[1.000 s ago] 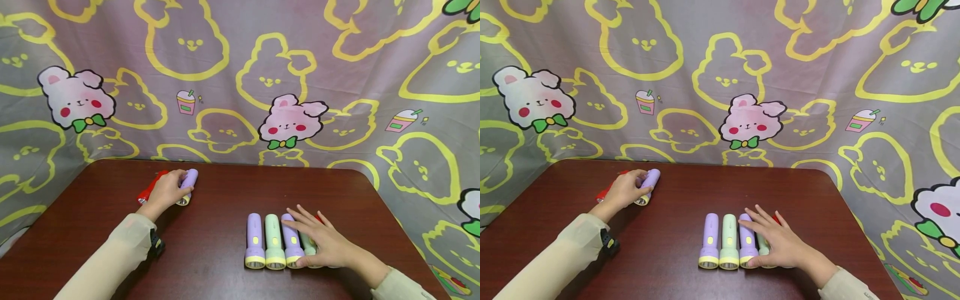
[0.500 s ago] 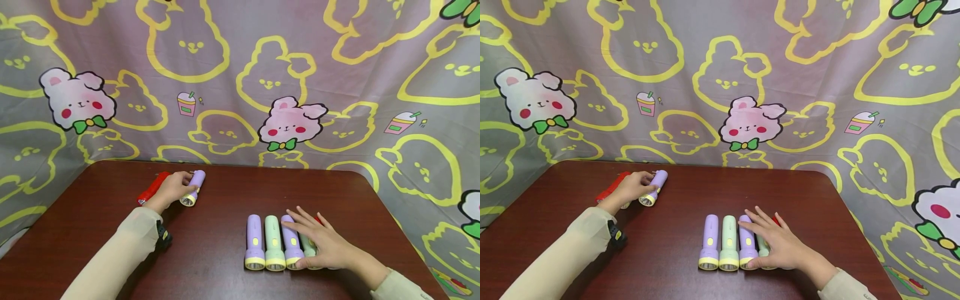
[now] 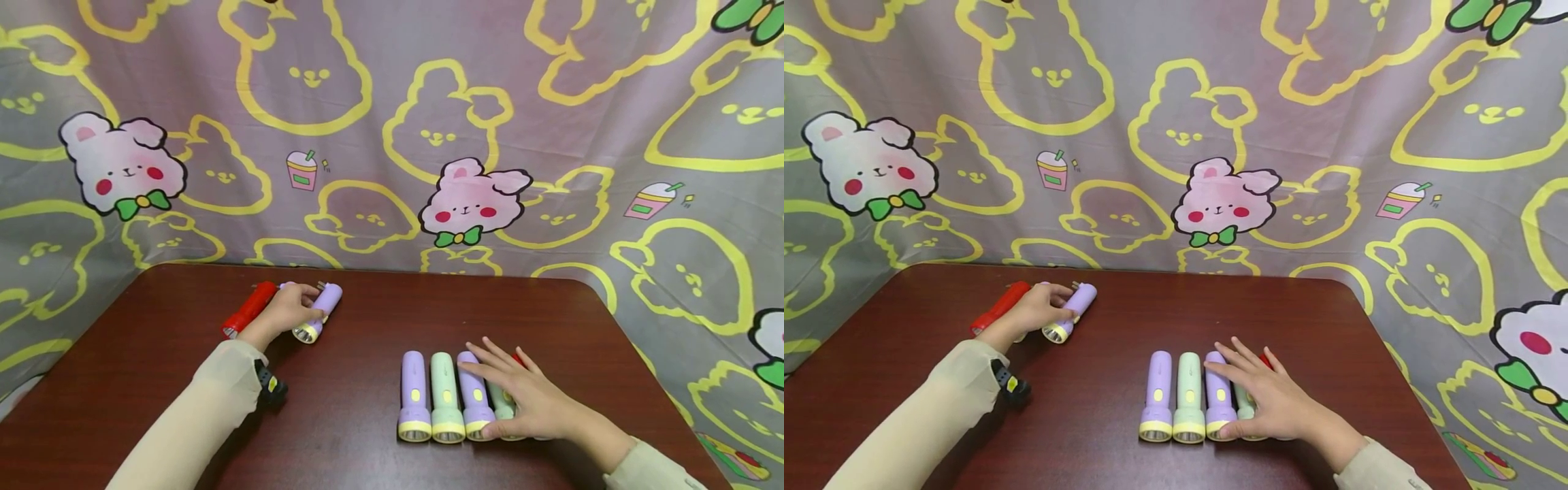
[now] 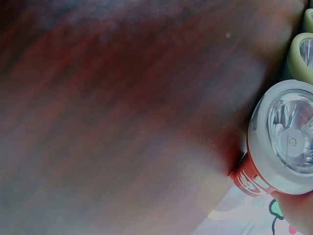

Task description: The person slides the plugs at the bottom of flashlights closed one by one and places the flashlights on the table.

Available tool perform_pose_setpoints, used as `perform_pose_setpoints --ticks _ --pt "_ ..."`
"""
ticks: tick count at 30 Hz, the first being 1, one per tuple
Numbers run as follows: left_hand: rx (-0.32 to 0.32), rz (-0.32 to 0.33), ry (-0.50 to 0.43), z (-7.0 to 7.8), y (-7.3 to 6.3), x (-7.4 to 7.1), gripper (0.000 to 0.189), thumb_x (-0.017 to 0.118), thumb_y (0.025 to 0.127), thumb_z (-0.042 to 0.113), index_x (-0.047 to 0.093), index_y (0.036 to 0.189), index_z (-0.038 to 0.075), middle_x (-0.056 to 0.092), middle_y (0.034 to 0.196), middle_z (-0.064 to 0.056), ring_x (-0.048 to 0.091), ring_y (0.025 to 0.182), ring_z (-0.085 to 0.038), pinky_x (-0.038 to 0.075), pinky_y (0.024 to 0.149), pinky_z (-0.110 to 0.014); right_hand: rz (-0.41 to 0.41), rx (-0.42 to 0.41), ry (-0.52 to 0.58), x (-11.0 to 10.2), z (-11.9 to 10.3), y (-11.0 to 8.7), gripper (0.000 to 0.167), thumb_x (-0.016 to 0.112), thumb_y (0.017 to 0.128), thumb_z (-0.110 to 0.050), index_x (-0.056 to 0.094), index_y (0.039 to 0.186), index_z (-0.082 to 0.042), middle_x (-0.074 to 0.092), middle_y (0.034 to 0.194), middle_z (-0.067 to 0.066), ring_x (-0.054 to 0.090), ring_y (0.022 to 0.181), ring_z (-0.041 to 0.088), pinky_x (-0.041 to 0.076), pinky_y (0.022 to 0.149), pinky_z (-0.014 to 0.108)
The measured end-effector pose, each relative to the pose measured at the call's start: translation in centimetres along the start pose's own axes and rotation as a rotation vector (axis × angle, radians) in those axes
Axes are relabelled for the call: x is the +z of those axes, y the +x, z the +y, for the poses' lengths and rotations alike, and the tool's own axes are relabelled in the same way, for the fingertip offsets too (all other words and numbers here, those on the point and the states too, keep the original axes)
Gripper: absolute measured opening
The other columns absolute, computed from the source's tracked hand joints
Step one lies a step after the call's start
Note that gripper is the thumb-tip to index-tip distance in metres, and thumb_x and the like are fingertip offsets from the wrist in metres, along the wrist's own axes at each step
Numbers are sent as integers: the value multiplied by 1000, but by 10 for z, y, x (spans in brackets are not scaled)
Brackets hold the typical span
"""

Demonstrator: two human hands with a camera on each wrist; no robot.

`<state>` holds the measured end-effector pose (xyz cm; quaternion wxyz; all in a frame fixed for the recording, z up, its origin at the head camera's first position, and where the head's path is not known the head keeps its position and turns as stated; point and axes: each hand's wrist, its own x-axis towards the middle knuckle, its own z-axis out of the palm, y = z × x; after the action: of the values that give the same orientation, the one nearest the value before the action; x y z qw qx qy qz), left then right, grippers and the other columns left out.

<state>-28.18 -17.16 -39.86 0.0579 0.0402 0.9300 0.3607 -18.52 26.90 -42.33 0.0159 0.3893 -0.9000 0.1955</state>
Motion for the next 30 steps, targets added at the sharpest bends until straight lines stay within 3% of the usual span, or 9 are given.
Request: perform_pose_setpoints --ticks 10,15,19,27,30 --pt "-30 55 -87 0 -9 -1 57 74 86 14 53 135 -7 66 114 -26 64 98 -32 57 78 -34 3 -8 -1 1 -2 0 93 73 72 -69 43 150 -28 33 162 3 1 154 3 19 99 81" --pt "-18 85 -171 -2 -14 -2 56 72 87 9 52 136 -7 66 117 -28 65 99 -33 57 76 -32 8 -16 -1 2 -1 0 92 71 73 -71 43 150 -28 31 163 -1 3 154 6 19 98 81" --pt "-4 126 -200 -2 -18 -4 55 72 86 8 53 135 -7 64 120 -29 63 106 -37 57 81 -37 11 -18 -1 1 -1 -1 91 69 74 -72 43 150 -29 30 163 -2 0 153 1 19 98 81" --pt "-18 160 -223 -1 -27 -7 58 72 86 8 50 139 -7 60 126 -30 59 114 -43 57 88 -46 8 -20 -12 2 -1 -1 92 70 74 -71 43 150 -28 33 162 2 9 155 15 20 98 81" --pt "-17 163 -233 0 -30 -8 59 72 86 8 50 139 -6 59 127 -30 59 115 -44 57 88 -48 6 -10 -14 2 -1 -1 92 71 73 -70 43 150 -28 33 162 3 8 155 13 19 99 81"
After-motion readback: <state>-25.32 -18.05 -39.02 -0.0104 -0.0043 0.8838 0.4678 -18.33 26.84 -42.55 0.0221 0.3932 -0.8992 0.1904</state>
